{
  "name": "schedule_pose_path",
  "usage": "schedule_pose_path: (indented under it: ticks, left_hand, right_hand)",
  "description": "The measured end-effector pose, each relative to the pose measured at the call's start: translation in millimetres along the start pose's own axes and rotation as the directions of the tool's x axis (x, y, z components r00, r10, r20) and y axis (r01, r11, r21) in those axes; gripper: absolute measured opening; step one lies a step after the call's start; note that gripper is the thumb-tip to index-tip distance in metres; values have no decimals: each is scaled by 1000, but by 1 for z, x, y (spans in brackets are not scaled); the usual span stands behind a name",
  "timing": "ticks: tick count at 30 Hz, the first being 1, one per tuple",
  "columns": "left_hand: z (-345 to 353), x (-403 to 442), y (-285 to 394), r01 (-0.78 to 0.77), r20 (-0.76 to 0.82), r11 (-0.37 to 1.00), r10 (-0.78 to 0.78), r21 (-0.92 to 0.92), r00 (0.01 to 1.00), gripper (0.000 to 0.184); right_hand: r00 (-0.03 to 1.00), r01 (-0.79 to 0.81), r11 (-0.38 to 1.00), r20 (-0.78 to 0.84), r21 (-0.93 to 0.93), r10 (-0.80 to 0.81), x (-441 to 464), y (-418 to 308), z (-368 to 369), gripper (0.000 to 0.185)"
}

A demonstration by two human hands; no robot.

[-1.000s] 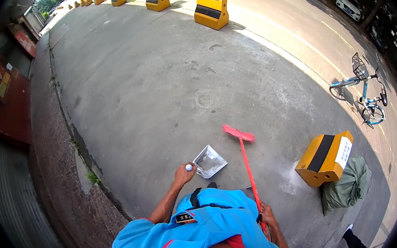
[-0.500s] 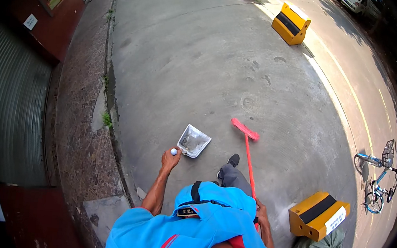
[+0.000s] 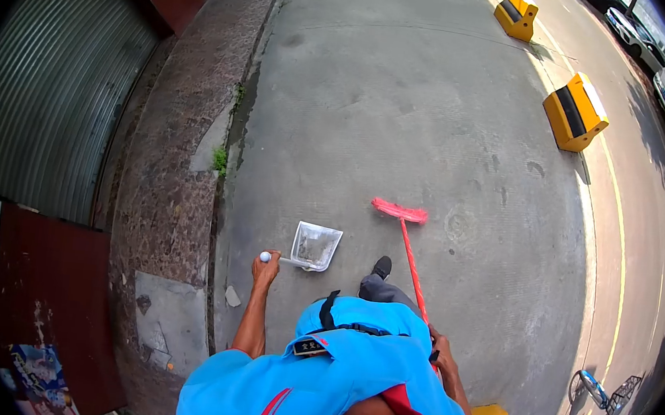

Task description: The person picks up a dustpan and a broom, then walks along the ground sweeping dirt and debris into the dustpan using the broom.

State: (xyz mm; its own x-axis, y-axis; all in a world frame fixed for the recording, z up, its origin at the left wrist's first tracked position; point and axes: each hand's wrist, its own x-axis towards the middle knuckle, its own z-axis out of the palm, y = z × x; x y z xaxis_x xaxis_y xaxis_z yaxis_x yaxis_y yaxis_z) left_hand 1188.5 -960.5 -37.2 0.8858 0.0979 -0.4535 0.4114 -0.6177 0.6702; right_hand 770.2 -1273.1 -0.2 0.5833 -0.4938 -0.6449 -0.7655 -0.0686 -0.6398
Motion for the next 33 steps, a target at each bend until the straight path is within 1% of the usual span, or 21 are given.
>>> schedule_pose_path:
  ticks: [1, 2, 3, 5, 10, 11, 13, 15, 16, 18, 19, 20, 21, 22, 23, 25, 27, 28, 29, 31, 33]
  left_hand:
    - [-2, -4, 8, 80, -34, 995, -82, -64, 996, 28]
    - [-4, 0, 9, 104, -37, 990, -108, -92, 993, 26]
    - [-4, 0, 6, 130, -48, 987, -135, -95, 990, 26]
    - [-5, 0, 4, 168, -65, 953, -190, -253, 980, 28]
    - [-12, -1, 3, 256, -148, 912, -315, -320, 937, 34]
    - [-14, -1, 5, 269, -159, 905, -334, -329, 929, 34]
    - [-18, -1, 11, 269, -188, 876, -365, -400, 912, 34]
    - [-21, 7, 8, 267, -203, 865, -379, -425, 903, 37]
    - [-22, 8, 8, 253, -214, 863, -373, -438, 903, 39]
    - [-27, 23, 13, 271, -225, 849, -403, -453, 887, 39]
    - [-27, 34, 17, 282, -224, 837, -422, -469, 878, 38]
    - [-28, 43, 23, 277, -222, 838, -415, -470, 882, 38]
    - [-30, 53, 30, 289, -229, 838, -428, -463, 874, 35]
    - [-30, 65, 36, 297, -233, 837, -436, -459, 869, 31]
    - [-31, 74, 47, 307, -230, 834, -445, -458, 866, 32]
    - [-29, 105, 65, 294, -221, 831, -435, -473, 873, 32]
    - [-33, 138, 82, 364, -200, 817, -488, -447, 850, 33]
    - [-32, 150, 90, 363, -197, 818, -486, -447, 852, 33]
    - [-36, 160, 95, 350, -189, 818, -474, -456, 860, 33]
    - [-48, 213, 119, 304, -188, 833, -427, -461, 884, 33]
    - [-52, 236, 135, 307, -150, 830, -416, -466, 897, 33]
  right_hand:
    - [997, 80, 993, 9, -88, -79, 18, 4, -6, 64]
    - [989, 150, 973, 37, -173, -146, 26, -1, -16, 63]
    - [988, 150, 971, 62, -187, -140, 35, -5, -24, 63]
    - [988, 145, 965, 91, -216, -128, 60, -24, -40, 61]
    - [974, 171, 931, 198, -322, -110, 112, -66, -67, 62]
    - [965, 209, 921, 220, -329, -141, 127, -70, -73, 62]
    - [951, 255, 902, 260, -348, -168, 151, -112, -84, 63]
    - [950, 42, 925, 300, -378, 80, 159, -188, -89, 64]
    - [946, 42, 922, 313, -386, 88, 174, -194, -91, 64]
    - [929, 285, 886, 333, -367, -161, 221, -199, -82, 65]
    - [929, 289, 885, 331, -364, -167, 241, -202, -72, 65]
    - [927, 331, 871, 297, -363, -229, 261, -205, -62, 65]
    - [922, 372, 853, 255, -366, -292, 269, -229, -58, 66]
    - [959, 188, 954, 251, -234, -128, 273, -252, -52, 68]
    - [964, 109, 984, 255, -143, -70, 272, -278, -48, 67]
    - [958, 34, 995, 285, -94, -6, 301, -285, -40, 66]
    - [941, 80, 981, 339, -174, -16, 313, -314, -45, 61]
    - [947, 39, 987, 322, -155, 13, 319, -325, -46, 55]
    - [947, 29, 988, 322, -150, 21, 318, -335, -45, 55]
    - [955, 24, 976, 293, -215, 41, 334, -364, -39, 52]
    - [957, 28, 967, 286, -253, 47, 349, -376, -35, 52]
